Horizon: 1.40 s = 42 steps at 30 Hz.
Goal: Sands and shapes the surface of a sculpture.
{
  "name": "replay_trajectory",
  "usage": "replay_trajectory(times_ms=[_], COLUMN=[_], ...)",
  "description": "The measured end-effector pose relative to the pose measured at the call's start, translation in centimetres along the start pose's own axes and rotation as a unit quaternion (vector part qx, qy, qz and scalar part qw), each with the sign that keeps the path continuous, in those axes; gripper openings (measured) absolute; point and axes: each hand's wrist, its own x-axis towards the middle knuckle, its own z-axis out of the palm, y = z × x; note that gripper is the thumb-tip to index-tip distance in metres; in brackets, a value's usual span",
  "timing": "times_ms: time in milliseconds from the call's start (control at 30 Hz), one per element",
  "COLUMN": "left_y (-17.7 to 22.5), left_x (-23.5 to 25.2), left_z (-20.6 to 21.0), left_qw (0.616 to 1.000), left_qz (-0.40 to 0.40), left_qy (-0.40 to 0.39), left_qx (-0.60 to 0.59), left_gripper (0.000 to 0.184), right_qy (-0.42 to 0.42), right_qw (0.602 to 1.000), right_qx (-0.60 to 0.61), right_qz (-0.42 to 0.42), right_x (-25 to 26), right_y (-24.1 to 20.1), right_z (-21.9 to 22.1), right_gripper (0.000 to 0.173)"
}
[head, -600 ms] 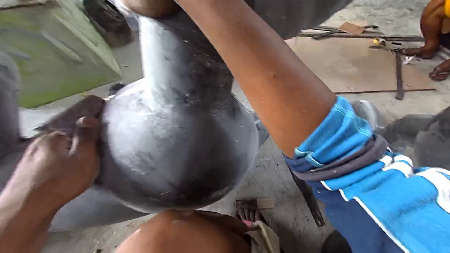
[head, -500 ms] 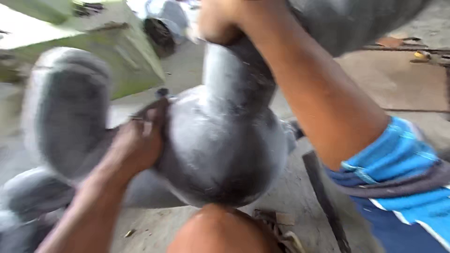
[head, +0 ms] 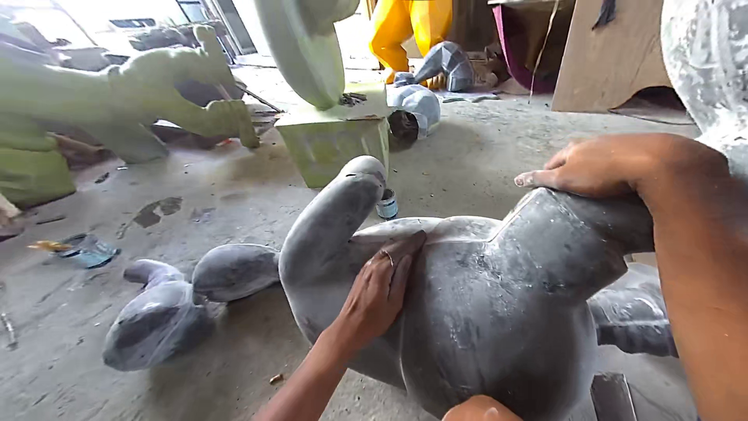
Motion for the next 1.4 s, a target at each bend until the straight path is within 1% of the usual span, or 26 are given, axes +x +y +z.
replay_trajectory(times_ms=[100,200,267,400,467,533,600,667,767,833,933,1033,1100,1167,1233,1300,1400], left_y=[0.4,0.9,0.9,1.0,0.8,0.7,0.5,0.7,0.3,-0.2,0.3,0.7,0.5,0.2,0.2,0.5,0.3], left_x=[-0.1,2.7,3.5,0.5,0.9,2.5,3.4,2.4,0.7,2.0,4.4,2.6,1.5,2.7,4.8,5.3,2.4], left_z=[-0.3,0.2,0.0,-1.1,-0.9,-0.4,-0.4,-0.9,-1.4,-0.9,-0.4,-1.3,-1.7,-1.0,-0.3,-0.1,-1.2], left_qw=[0.997,0.991,0.990,0.993,0.992,0.988,0.987,0.989,0.991,0.988,0.985,0.988,0.988,0.986,0.980,0.984,0.990], left_qz=[-0.012,-0.055,-0.068,-0.027,-0.031,-0.050,-0.064,-0.049,-0.030,-0.035,-0.077,-0.064,-0.048,-0.045,-0.069,-0.075,-0.041], left_qy=[-0.067,-0.113,-0.121,-0.108,-0.113,-0.130,-0.134,-0.131,-0.127,-0.137,-0.142,-0.141,-0.143,-0.144,-0.160,-0.148,-0.133], left_qx=[0.025,0.052,0.040,0.040,0.047,0.064,0.057,0.045,0.039,0.062,0.067,0.032,0.041,0.076,0.092,0.066,0.036], left_gripper=[0.052,0.056,0.057,0.053,0.052,0.053,0.053,0.052,0.051,0.051,0.055,0.051,0.050,0.050,0.053,0.053,0.051], right_qy=[-0.003,0.015,0.025,0.027,0.055,0.069,0.071,0.059,0.096,0.103,0.116,0.109,0.120,0.142,0.162,0.153,0.138], right_qw=[1.000,0.999,0.999,0.999,0.998,0.997,0.996,0.997,0.995,0.994,0.992,0.993,0.992,0.988,0.985,0.986,0.989], right_qx=[0.018,0.030,0.042,0.046,0.032,0.030,0.034,0.032,0.028,0.026,0.038,0.032,0.041,0.059,0.054,0.060,0.060], right_qz=[0.008,0.005,-0.005,-0.008,-0.015,-0.026,-0.033,-0.024,-0.015,-0.008,-0.022,-0.012,-0.004,-0.004,-0.018,-0.019,-0.003], right_x=[-0.7,-0.5,0.1,-0.1,-0.3,-0.1,0.6,0.6,-0.1,0.1,0.8,0.6,0.2,0.0,1.1,1.3,0.8], right_y=[-0.6,-0.1,0.1,-0.3,-0.1,0.3,0.4,0.2,0.1,0.9,1.1,1.0,1.1,2.1,2.7,2.4,1.7], right_z=[-0.3,0.3,0.3,0.0,0.2,0.7,0.7,0.4,0.9,1.2,1.2,0.9,1.0,1.8,2.5,2.1,1.5], right_gripper=[0.075,0.067,0.065,0.057,0.055,0.054,0.056,0.057,0.057,0.060,0.061,0.061,0.062,0.069,0.077,0.074,0.066])
